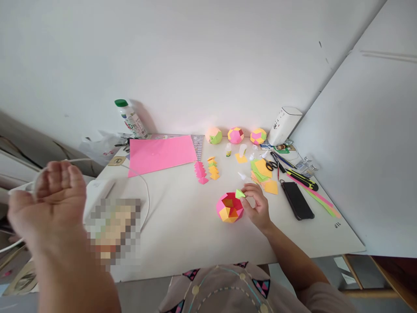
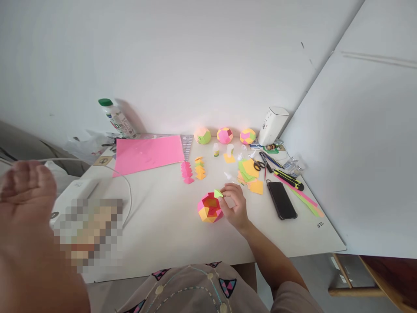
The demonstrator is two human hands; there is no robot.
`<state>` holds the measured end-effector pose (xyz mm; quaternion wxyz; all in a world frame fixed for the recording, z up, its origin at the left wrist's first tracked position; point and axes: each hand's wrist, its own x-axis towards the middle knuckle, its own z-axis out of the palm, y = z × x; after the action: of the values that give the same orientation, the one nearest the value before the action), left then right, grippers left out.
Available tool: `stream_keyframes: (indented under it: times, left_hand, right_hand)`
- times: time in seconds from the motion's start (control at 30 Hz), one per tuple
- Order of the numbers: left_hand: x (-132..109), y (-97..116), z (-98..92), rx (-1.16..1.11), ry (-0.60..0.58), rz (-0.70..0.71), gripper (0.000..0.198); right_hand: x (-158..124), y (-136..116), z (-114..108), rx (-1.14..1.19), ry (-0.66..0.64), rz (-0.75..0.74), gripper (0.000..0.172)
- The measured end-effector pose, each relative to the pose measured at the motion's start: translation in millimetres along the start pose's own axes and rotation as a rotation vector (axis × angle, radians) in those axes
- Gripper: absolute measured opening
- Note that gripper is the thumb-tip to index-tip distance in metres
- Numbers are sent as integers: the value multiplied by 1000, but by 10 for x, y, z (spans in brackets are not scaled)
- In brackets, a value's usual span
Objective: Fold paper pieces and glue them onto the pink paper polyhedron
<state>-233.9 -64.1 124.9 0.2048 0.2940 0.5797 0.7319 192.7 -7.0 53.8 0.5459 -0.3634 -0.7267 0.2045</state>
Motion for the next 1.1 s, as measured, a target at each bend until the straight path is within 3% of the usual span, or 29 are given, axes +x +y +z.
stream_keyframes:
  times: [0.07,0.13,0.27,0.37,0.4,0.47,0.6,0.63,0.73,0.83,0.93,1.0,1.1]
  left_hand:
    - [161,-191,124,-215,287,-151,37]
    - [187,-364,87,-189,388,-288,39]
    - [113,-615,-151,-104,281,-420,33]
    - [114,-727,-224,-38,201,-354,29]
    - [121,-750,-223,-36,103,-339,28]
    - [126,-775,-197,13,31,-313,32]
    - [22,-734,-39,-181,53,-245,25]
    - [-39,-709,40,-271,83,-234,20]
    - [-335,-630,426,-505,12,-228,15]
    - [-789,-573,986,-452,-177,-221,13]
    - [-1272,-555,1481,-39,-464,-6,14]
    - [-1511,-570,1654,172,-711,189,20]
    - [-1676,-659,1668,301,-966,478,26]
  right_hand:
    - [-3,10,-10,-4,7,7,6]
    - [-3,20,-21,-2,13,12,6]
    - [0,33,-44,10,16,33,5]
    - [1,41,-54,10,14,63,4]
    - [0,44,-54,9,15,68,3]
    - [0,50,-51,7,20,66,3]
    - [1,58,-38,5,12,62,2]
    - [1,58,-36,7,10,66,3]
    - [-2,62,-35,26,24,75,2]
    - [-12,91,-33,63,60,129,2]
    - [-25,156,-16,138,88,282,9]
    - [-31,212,1,199,103,393,12]
    - [-36,283,20,277,101,537,16]
